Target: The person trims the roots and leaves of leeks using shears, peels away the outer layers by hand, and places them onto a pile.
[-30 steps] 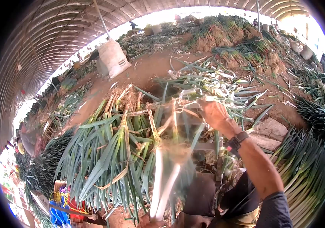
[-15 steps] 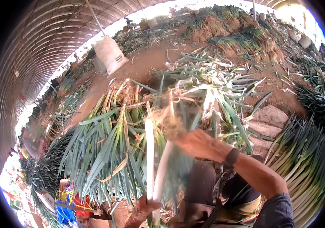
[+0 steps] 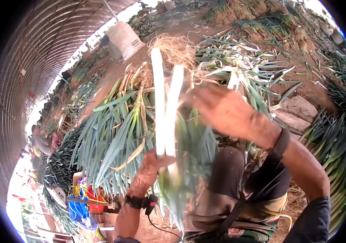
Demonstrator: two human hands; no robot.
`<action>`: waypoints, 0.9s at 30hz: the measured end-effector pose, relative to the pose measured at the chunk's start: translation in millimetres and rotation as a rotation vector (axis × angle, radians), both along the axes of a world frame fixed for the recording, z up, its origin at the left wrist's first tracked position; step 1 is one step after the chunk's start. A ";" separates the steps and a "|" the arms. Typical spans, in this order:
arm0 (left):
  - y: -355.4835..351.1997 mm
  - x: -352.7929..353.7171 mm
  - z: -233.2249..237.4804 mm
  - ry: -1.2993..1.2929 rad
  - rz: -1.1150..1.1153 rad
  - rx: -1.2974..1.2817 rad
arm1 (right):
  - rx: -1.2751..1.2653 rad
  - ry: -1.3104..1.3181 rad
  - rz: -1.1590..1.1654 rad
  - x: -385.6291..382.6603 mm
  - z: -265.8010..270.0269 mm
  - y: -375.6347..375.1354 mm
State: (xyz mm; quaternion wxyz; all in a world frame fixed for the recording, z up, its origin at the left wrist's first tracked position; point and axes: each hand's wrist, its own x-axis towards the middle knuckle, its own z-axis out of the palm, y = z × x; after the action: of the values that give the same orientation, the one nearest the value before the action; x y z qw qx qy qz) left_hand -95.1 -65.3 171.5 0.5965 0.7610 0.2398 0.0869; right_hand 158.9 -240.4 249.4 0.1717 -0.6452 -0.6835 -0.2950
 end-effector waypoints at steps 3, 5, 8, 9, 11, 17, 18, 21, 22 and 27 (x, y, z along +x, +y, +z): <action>5.0 17.7 5.0 -0.079 -0.053 -0.125 | -0.142 -0.535 -0.015 -36.6 13.0 8.7; 6.5 26.9 3.1 -0.113 -0.086 -0.194 | -0.265 -1.003 -0.092 -62.3 31.1 12.4; 6.0 47.9 -12.3 -0.197 -0.110 -0.430 | -0.195 -1.398 -0.170 -62.6 16.7 16.5; 3.8 48.5 -13.8 -0.256 -0.205 -0.369 | -0.123 -1.472 -0.190 -60.7 10.0 19.4; -5.2 50.5 -1.3 -0.238 -0.296 -0.243 | -0.369 -0.794 -0.026 -54.1 4.1 17.4; -22.7 43.8 11.6 -0.081 -0.257 -0.121 | -0.214 -0.555 0.066 -3.2 25.5 5.5; -20.3 40.2 7.2 -0.099 -0.245 -0.124 | -0.228 -0.531 0.045 5.3 33.6 -4.3; -10.1 43.0 -10.3 -0.009 -0.186 0.021 | -0.260 -0.536 -0.067 30.8 46.1 -34.7; -10.6 44.1 -3.2 0.061 -0.225 0.079 | -0.269 -0.545 -0.106 41.0 53.1 -47.9; 37.3 28.3 -83.8 0.031 -0.027 0.698 | -0.403 -0.281 -0.410 95.9 69.3 -151.6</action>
State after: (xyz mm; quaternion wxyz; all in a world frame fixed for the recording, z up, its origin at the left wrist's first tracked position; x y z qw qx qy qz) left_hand -66.9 -28.0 87.7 0.2976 0.9235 0.1945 0.1443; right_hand 254.8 -392.0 318.6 -0.1185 -0.7435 -0.6008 -0.2685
